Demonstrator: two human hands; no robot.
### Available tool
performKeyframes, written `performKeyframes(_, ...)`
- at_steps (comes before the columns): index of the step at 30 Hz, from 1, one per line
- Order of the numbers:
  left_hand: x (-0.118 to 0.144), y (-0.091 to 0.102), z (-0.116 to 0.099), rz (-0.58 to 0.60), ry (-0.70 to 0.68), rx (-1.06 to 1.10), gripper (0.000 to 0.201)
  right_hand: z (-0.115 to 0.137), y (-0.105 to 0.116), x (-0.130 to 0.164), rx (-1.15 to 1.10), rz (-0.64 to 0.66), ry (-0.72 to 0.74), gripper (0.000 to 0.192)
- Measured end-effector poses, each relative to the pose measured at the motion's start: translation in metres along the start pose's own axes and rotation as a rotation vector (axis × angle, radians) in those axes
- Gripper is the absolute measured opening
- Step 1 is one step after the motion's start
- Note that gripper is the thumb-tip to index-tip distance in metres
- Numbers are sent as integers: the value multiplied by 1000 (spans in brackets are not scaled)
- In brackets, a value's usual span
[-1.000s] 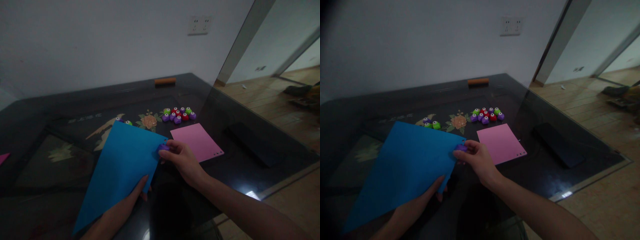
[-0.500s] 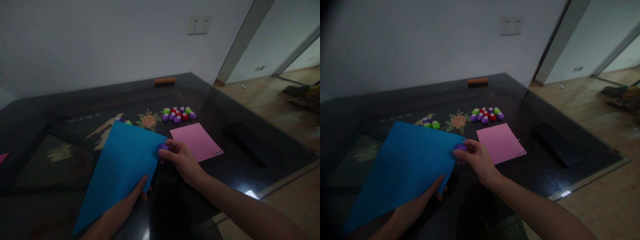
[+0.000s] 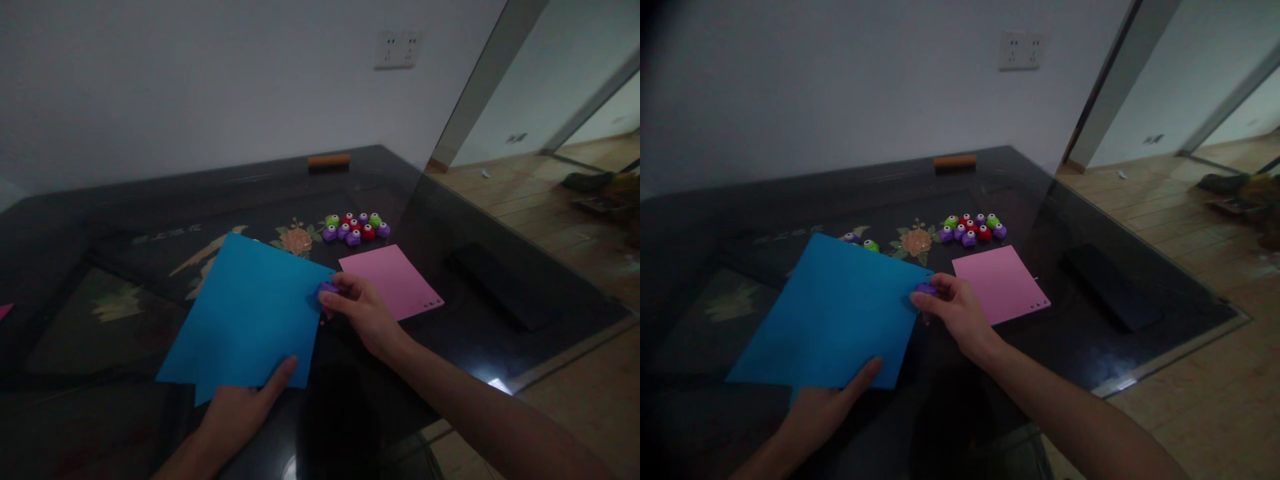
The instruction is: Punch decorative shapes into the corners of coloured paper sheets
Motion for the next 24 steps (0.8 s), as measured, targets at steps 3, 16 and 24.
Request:
performKeyframes(3,2,2,-9,34,49,68,40,3,2,-1,-6,-14,7,24)
performKeyframes(16,0,-14,-18,227,143,283,48,5,1,-3,38,6,20,23)
performKeyframes(24,-3,-12,-8,233,191,173,48,1,0,-3,0,22,-11,29)
Point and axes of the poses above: each hand's wrist, its own x-axis away from the middle knuckle, its own y-axis out of the back of the hand, z = x × y, the point moved 10 cm from there along -x, towards the middle knuckle, and after that the axes turned 5 degrees about -x, right-handed, at the moved point
